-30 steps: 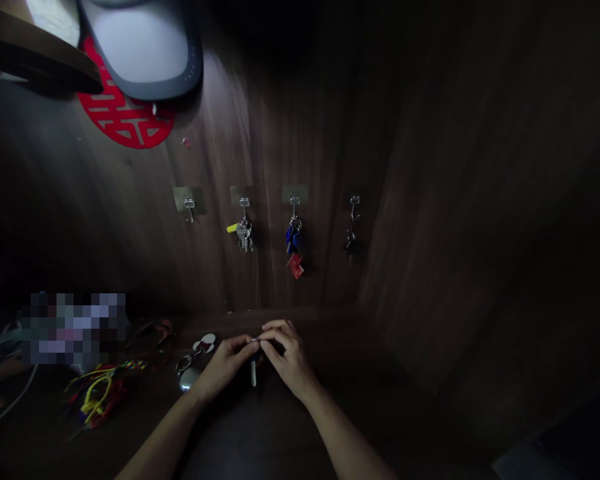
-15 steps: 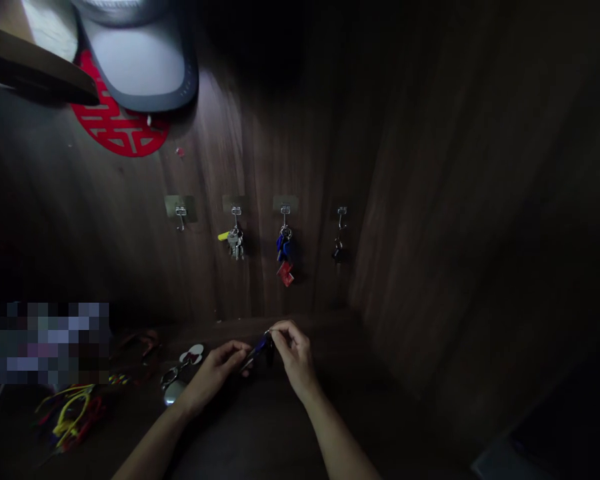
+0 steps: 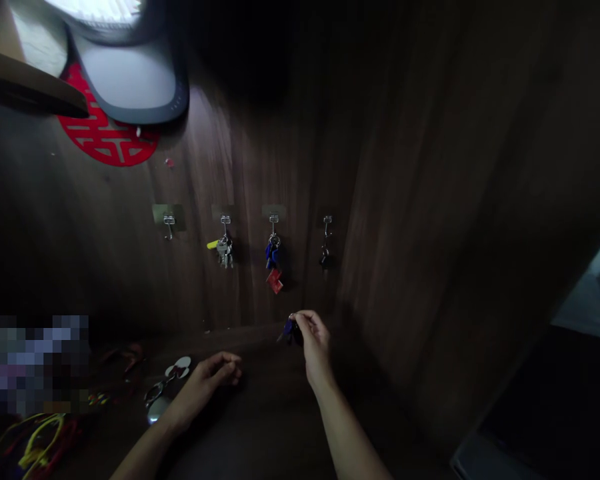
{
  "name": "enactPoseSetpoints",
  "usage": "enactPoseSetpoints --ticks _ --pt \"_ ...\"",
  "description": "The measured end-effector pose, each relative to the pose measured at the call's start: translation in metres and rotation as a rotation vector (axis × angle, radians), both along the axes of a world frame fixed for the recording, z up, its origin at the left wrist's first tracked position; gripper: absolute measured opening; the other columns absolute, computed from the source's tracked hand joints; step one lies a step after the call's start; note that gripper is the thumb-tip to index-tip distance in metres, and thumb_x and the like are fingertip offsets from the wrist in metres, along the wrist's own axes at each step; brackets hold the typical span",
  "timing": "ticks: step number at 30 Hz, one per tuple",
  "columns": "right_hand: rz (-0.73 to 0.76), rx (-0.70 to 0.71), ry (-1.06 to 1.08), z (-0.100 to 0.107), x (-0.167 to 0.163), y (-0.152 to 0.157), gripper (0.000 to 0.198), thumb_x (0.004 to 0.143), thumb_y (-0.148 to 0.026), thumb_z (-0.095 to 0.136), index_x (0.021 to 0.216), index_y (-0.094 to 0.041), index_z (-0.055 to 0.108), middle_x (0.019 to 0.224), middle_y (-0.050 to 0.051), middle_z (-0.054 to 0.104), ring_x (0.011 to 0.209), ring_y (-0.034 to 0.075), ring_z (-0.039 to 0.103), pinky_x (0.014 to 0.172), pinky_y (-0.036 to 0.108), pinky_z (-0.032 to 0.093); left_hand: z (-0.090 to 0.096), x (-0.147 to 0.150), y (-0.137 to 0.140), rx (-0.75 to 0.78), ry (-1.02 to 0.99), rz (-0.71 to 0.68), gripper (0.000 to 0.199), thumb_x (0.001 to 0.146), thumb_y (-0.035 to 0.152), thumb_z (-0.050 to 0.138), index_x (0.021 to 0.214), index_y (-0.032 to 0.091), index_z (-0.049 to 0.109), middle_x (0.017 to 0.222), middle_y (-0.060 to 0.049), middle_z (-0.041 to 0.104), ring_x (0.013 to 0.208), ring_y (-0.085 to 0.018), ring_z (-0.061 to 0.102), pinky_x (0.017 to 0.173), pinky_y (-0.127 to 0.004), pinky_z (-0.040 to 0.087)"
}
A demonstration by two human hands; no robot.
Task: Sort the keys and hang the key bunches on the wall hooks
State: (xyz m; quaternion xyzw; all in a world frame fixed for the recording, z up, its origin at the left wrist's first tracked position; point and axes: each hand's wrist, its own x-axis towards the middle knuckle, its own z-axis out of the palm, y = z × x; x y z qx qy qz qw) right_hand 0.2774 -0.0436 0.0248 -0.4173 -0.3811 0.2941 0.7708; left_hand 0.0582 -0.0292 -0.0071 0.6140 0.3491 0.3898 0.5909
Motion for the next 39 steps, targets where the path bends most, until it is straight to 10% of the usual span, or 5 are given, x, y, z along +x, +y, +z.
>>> enactPoseSetpoints --ticks 26,39 --pt "-0.442 0.242 -0.157 0.137 0.102 0.069 0.015 0.062 -0.031 0.065 0.065 -0.017 0.062 0.063 -0.002 0.063 0.064 0.014 0.056 0.063 0.026 0.042 -0.005 0.005 0.005 0.063 0.093 -0.021 0.047 0.069 0.059 0.061 0.086 0.016 0.061 0.069 0.0 0.06 0.066 -0.015 0.054 0.067 -0.026 0.041" --pt "-0.432 0.183 -0.174 0.135 0.104 0.094 0.017 0.057 -0.034 0.064 0.061 -0.018 0.061 0.059 -0.001 0.061 0.06 0.015 0.055 0.057 0.026 0.04 -0.01 0.005 0.009 0.066 0.085 -0.032 0.044 0.071 0.056 0.061 0.087 0.016 0.06 0.067 0.0 0.06 0.065 -0.014 0.054 0.066 -0.026 0.04"
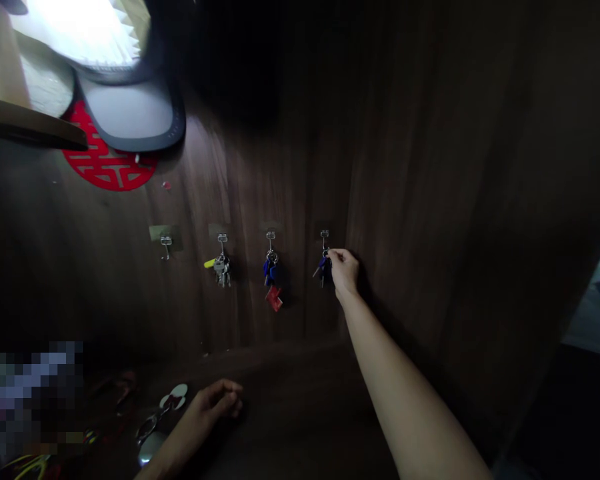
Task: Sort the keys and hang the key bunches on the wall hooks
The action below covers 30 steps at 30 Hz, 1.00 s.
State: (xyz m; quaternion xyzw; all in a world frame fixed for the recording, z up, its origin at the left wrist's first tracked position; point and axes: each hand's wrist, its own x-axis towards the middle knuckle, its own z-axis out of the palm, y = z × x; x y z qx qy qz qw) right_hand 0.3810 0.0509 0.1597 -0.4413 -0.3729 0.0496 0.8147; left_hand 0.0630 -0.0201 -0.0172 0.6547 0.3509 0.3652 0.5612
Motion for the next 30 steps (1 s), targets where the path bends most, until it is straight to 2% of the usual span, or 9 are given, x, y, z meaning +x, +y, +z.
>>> enactPoseSetpoints --ticks 6,10,13,18,24,30 --pt "-0.001 -0.028 0.031 -0.009 -0.004 -0.005 0.024 0.059 -0.037 0.064 0.071 -0.016 0.065 0.069 0.002 0.066 0.07 0.017 0.059 0.063 0.028 0.044 0.005 -0.001 -0.003 0.0 0.013 0.006 0.043 0.071 0.055 0.06 0.087 0.016 0.06 0.069 -0.001 0.061 0.068 -0.015 0.056 0.068 -0.027 0.041" --pt "-0.009 -0.063 0.056 -0.023 -0.007 -0.014 0.028 0.062 -0.036 0.059 0.08 -0.016 0.067 0.083 0.005 0.069 0.079 0.019 0.06 0.065 0.029 0.046 0.006 -0.001 -0.005 0.009 0.025 0.003 0.041 0.073 0.054 0.059 0.088 0.016 0.061 0.07 -0.001 0.062 0.068 -0.015 0.055 0.068 -0.026 0.041" --pt "-0.003 -0.09 0.087 -0.04 -0.013 -0.024 0.032 0.065 -0.035 0.056 0.089 -0.018 0.067 0.092 0.005 0.068 0.084 0.019 0.061 0.064 0.028 0.047 0.007 -0.001 -0.006 0.018 0.043 0.002 0.038 0.073 0.052 0.059 0.087 0.016 0.061 0.069 -0.001 0.062 0.067 -0.015 0.055 0.068 -0.026 0.041" --pt "0.036 -0.139 0.134 -0.076 -0.028 -0.04 0.035 0.065 -0.036 0.058 0.095 -0.02 0.066 0.095 0.006 0.069 0.088 0.019 0.063 0.066 0.028 0.05 0.005 -0.002 -0.006 0.037 0.043 0.005 0.035 0.074 0.048 0.059 0.088 0.016 0.061 0.071 -0.001 0.063 0.068 -0.015 0.056 0.067 -0.025 0.042" --pt "0.162 -0.232 0.162 -0.119 -0.056 -0.055 0.034 0.067 -0.038 0.06 0.095 -0.021 0.066 0.098 0.008 0.07 0.093 0.021 0.063 0.068 0.029 0.051 0.0 -0.003 -0.007 0.08 0.046 0.006 0.026 0.077 0.039 0.057 0.087 0.016 0.061 0.07 0.0 0.062 0.066 -0.014 0.057 0.066 -0.025 0.042" --pt "0.324 -0.368 0.144 -0.147 -0.094 -0.064 0.034 0.065 -0.04 0.063 0.093 -0.022 0.067 0.094 0.008 0.071 0.093 0.022 0.064 0.069 0.031 0.051 0.006 -0.003 -0.011 0.108 0.087 0.016 0.022 0.078 0.036 0.055 0.085 0.016 0.061 0.069 -0.001 0.064 0.066 -0.015 0.058 0.067 -0.026 0.044"
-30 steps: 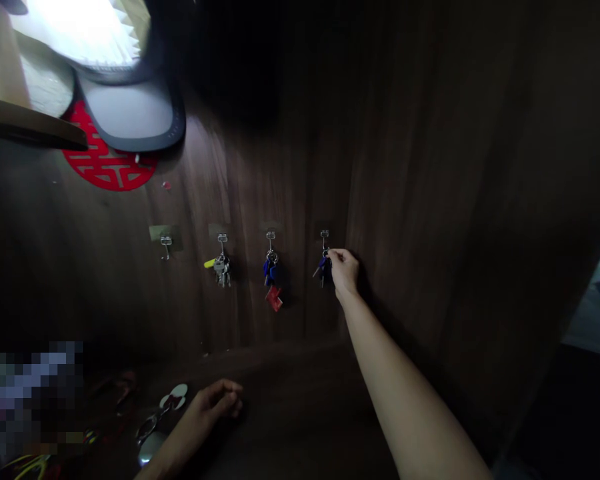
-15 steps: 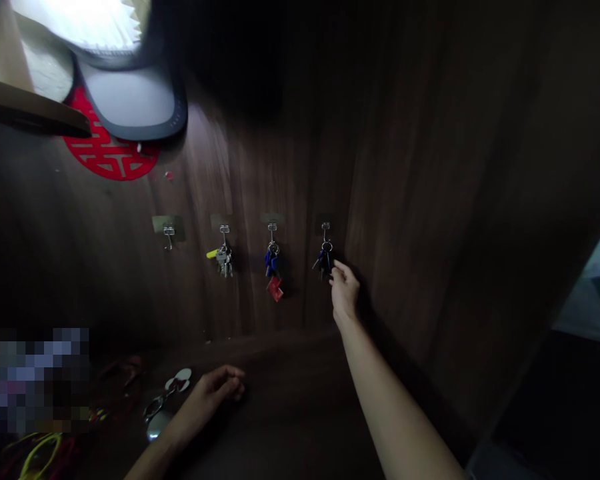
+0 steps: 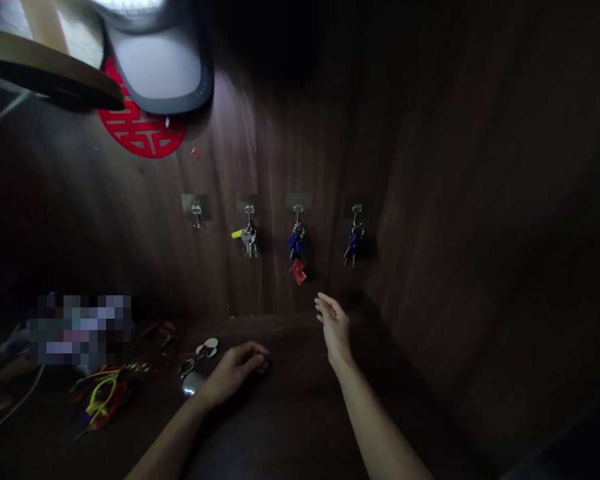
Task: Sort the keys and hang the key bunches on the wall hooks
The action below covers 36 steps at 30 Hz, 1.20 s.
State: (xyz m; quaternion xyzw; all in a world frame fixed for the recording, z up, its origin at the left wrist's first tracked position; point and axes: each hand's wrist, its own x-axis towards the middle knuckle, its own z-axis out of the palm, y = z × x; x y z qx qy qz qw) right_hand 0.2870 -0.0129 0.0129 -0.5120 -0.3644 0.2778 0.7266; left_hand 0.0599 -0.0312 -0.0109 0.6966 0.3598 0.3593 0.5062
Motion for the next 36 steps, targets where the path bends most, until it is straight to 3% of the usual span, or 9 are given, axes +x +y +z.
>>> enactPoseSetpoints --ticks 6,10,13,16,19,24,30,36 --pt "0.167 -0.085 -0.208 -0.036 -0.037 -0.003 0.033 0.074 -0.043 0.056 0.094 -0.02 0.066 0.092 0.009 0.071 0.085 0.023 0.066 0.067 0.034 0.052 0.002 -0.002 -0.005 0.128 0.092 -0.002 0.022 0.084 0.032 0.049 0.089 0.017 0.064 0.074 -0.002 0.067 0.069 -0.015 0.061 0.068 -0.024 0.045" --pt "0.316 0.005 -0.662 -0.048 -0.053 -0.009 0.02 0.08 -0.028 0.049 0.088 -0.022 0.067 0.09 0.006 0.07 0.087 0.022 0.064 0.079 0.036 0.049 0.009 -0.004 -0.011 0.267 0.13 0.014 0.024 0.087 0.03 0.044 0.092 0.018 0.064 0.076 -0.002 0.067 0.071 -0.015 0.062 0.07 -0.023 0.045" --pt "0.408 0.028 -0.942 -0.046 -0.059 -0.015 0.023 0.08 -0.018 0.046 0.083 -0.024 0.067 0.086 0.003 0.068 0.088 0.021 0.061 0.084 0.037 0.045 0.016 -0.009 -0.011 0.365 0.192 0.042 0.024 0.089 0.028 0.041 0.095 0.02 0.063 0.081 -0.002 0.068 0.076 -0.015 0.063 0.072 -0.022 0.045" --pt "0.429 -0.001 -1.07 -0.044 -0.061 -0.018 0.024 0.081 -0.015 0.045 0.083 -0.025 0.067 0.088 0.003 0.066 0.089 0.021 0.059 0.084 0.037 0.044 0.019 -0.02 -0.005 0.421 0.452 0.221 0.021 0.089 0.025 0.043 0.096 0.024 0.063 0.09 -0.002 0.069 0.085 -0.016 0.063 0.076 -0.022 0.044" --pt "0.412 -0.013 -1.104 -0.044 -0.061 -0.018 0.025 0.083 -0.015 0.043 0.084 -0.025 0.066 0.09 0.003 0.065 0.089 0.021 0.057 0.083 0.037 0.044 0.019 -0.036 0.003 0.382 0.695 0.449 0.017 0.085 0.022 0.048 0.094 0.022 0.063 0.096 -0.005 0.066 0.094 -0.021 0.06 0.08 -0.026 0.042" --pt "0.422 -0.017 -1.11 -0.045 -0.061 -0.017 0.023 0.084 -0.016 0.044 0.084 -0.025 0.065 0.09 0.003 0.065 0.089 0.02 0.057 0.084 0.037 0.044 0.017 -0.063 0.011 0.272 0.816 0.643 0.02 0.086 0.029 0.047 0.095 0.017 0.061 0.101 -0.011 0.057 0.099 -0.025 0.057 0.079 -0.032 0.041" --pt "0.423 -0.009 -1.099 -0.043 -0.062 -0.018 0.023 0.084 -0.016 0.045 0.083 -0.025 0.066 0.089 0.003 0.065 0.088 0.02 0.058 0.083 0.036 0.045 0.007 -0.065 0.017 0.219 0.718 0.657 0.016 0.081 0.026 0.054 0.094 0.018 0.061 0.098 -0.009 0.058 0.095 -0.025 0.059 0.076 -0.031 0.041" --pt "0.457 0.018 -1.124 -0.04 -0.065 -0.021 0.025 0.085 -0.016 0.044 0.086 -0.026 0.066 0.089 0.002 0.065 0.09 0.02 0.058 0.084 0.037 0.045 -0.003 -0.046 0.024 0.229 0.363 0.67 0.014 0.085 0.027 0.047 0.09 0.021 0.059 0.092 -0.004 0.062 0.088 -0.019 0.06 0.077 -0.027 0.042"
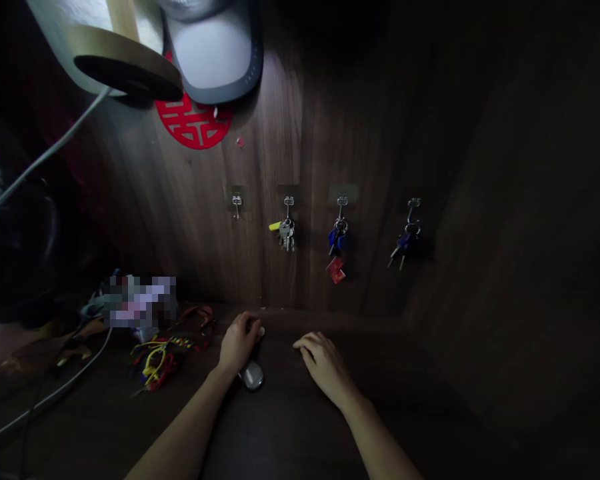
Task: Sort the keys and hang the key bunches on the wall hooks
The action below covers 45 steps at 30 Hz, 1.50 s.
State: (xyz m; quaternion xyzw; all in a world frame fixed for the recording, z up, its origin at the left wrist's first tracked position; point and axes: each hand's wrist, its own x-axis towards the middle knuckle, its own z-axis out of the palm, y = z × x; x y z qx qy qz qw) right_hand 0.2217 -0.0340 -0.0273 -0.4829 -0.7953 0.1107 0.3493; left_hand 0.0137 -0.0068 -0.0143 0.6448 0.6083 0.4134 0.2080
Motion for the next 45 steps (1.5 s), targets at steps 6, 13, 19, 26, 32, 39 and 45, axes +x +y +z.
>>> enactPoseSetpoints --ticks 6,13,19,26,32,39,45 --pt "0.151 0.055 -0.072 0.017 -0.022 -0.019 0.028 0.087 -0.016 0.044 0.104 -0.028 0.063 0.096 0.003 0.064 0.094 0.02 0.057 0.09 0.038 0.041 -0.004 0.019 0.004 0.045 -0.406 -0.125 0.023 0.085 0.035 0.044 0.097 0.017 0.054 0.088 -0.004 0.064 0.082 -0.016 0.061 0.074 -0.025 0.046" --pt "0.264 -0.027 -0.21 0.026 -0.047 -0.038 0.033 0.074 -0.029 0.066 0.106 -0.03 0.061 0.114 0.002 0.057 0.104 0.023 0.052 0.093 0.037 0.041 -0.008 0.023 0.007 -0.002 -0.719 -0.248 0.037 0.083 0.047 0.043 0.104 0.018 0.052 0.092 -0.006 0.065 0.086 -0.017 0.062 0.08 -0.031 0.048" --pt "0.167 0.001 -0.133 0.019 -0.042 -0.027 0.013 0.073 -0.017 0.064 0.082 -0.024 0.058 0.101 0.001 0.06 0.095 0.02 0.054 0.085 0.033 0.043 -0.007 0.023 0.007 0.015 -0.732 -0.275 0.035 0.084 0.045 0.043 0.104 0.018 0.052 0.092 -0.005 0.065 0.087 -0.017 0.063 0.08 -0.03 0.048" --pt "-0.008 -0.026 -0.123 0.008 -0.023 -0.014 0.025 0.074 -0.011 0.055 0.095 -0.025 0.056 0.102 0.002 0.061 0.096 0.02 0.055 0.086 0.033 0.04 -0.011 0.02 0.009 0.09 -0.453 -0.316 0.018 0.081 0.031 0.049 0.087 0.019 0.06 0.081 -0.001 0.063 0.077 -0.016 0.059 0.073 -0.027 0.046" --pt "-0.179 -0.057 -0.178 0.007 -0.009 -0.011 0.032 0.075 -0.021 0.057 0.107 -0.025 0.058 0.108 0.005 0.061 0.104 0.023 0.052 0.089 0.039 0.038 -0.014 0.017 0.006 0.164 -0.192 -0.424 0.02 0.081 0.019 0.048 0.083 0.022 0.068 0.089 -0.003 0.066 0.092 -0.02 0.057 0.087 -0.032 0.041" --pt "-0.174 -0.007 -0.059 0.006 -0.005 -0.007 0.027 0.068 -0.012 0.058 0.093 -0.022 0.058 0.094 0.003 0.063 0.091 0.021 0.057 0.083 0.035 0.043 -0.012 0.018 0.002 0.186 0.082 -0.473 0.023 0.084 0.021 0.049 0.099 0.023 0.066 0.102 -0.005 0.067 0.099 -0.022 0.056 0.09 -0.037 0.041" --pt "-0.111 0.098 0.093 0.004 -0.002 -0.005 0.033 0.068 -0.01 0.057 0.098 -0.024 0.054 0.094 0.002 0.06 0.089 0.018 0.059 0.081 0.031 0.047 -0.016 0.018 0.001 0.223 0.213 -0.48 0.032 0.078 0.016 0.056 0.109 0.024 0.061 0.108 -0.006 0.066 0.103 -0.024 0.056 0.091 -0.04 0.04"
